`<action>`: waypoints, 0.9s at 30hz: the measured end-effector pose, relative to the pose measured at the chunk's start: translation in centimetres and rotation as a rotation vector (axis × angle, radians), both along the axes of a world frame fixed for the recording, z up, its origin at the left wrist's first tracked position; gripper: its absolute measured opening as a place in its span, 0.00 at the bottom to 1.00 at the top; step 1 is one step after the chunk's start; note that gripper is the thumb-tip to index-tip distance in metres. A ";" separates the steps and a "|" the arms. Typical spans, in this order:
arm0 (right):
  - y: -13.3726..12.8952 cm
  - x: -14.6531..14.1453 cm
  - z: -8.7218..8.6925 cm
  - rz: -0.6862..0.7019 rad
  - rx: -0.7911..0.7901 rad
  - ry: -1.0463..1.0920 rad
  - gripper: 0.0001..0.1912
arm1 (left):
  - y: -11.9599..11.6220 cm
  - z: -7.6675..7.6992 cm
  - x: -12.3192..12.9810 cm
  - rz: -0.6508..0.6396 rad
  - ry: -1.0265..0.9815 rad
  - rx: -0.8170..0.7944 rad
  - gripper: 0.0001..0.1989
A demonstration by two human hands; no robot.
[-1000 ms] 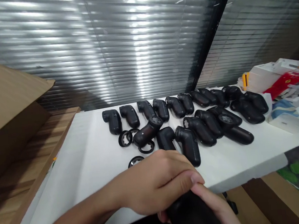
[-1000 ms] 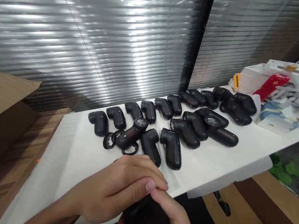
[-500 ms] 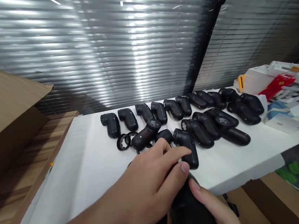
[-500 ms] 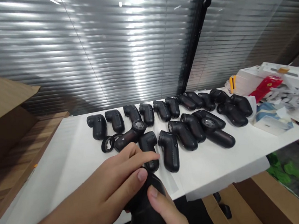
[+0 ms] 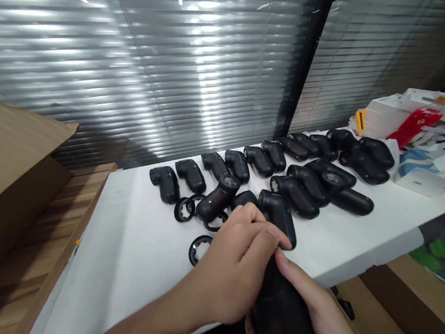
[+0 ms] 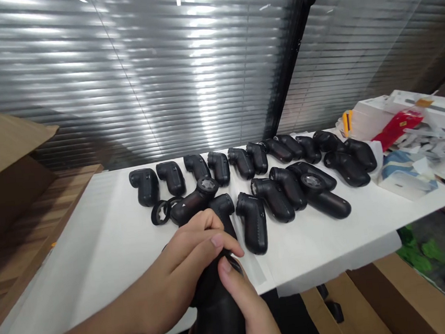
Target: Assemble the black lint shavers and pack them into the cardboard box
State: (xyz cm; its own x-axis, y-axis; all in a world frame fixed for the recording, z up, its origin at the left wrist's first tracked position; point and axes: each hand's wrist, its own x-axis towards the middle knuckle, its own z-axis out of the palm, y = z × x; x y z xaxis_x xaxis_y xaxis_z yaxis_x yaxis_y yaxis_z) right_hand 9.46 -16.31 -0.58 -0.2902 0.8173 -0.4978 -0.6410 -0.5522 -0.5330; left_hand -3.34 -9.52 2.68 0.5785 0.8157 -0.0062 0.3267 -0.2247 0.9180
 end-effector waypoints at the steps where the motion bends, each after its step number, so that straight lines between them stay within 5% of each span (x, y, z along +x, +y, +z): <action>1: 0.5 -0.1 -0.1 -0.028 0.013 -0.014 0.22 | 0.2 -0.3 0.1 0.020 -0.025 -0.008 0.20; 6: 2.3 -0.4 -0.8 -0.115 0.045 -0.077 0.36 | 1.1 -1.4 0.5 0.071 -0.095 -0.006 0.21; 11: 2.4 -0.5 -0.7 -0.139 0.025 -0.144 0.36 | 1.6 -2.2 0.4 0.033 -0.155 0.014 0.21; 27: 1.1 -0.6 1.8 0.064 0.016 -0.200 0.44 | 0.2 -1.9 0.2 0.127 -0.327 0.256 0.19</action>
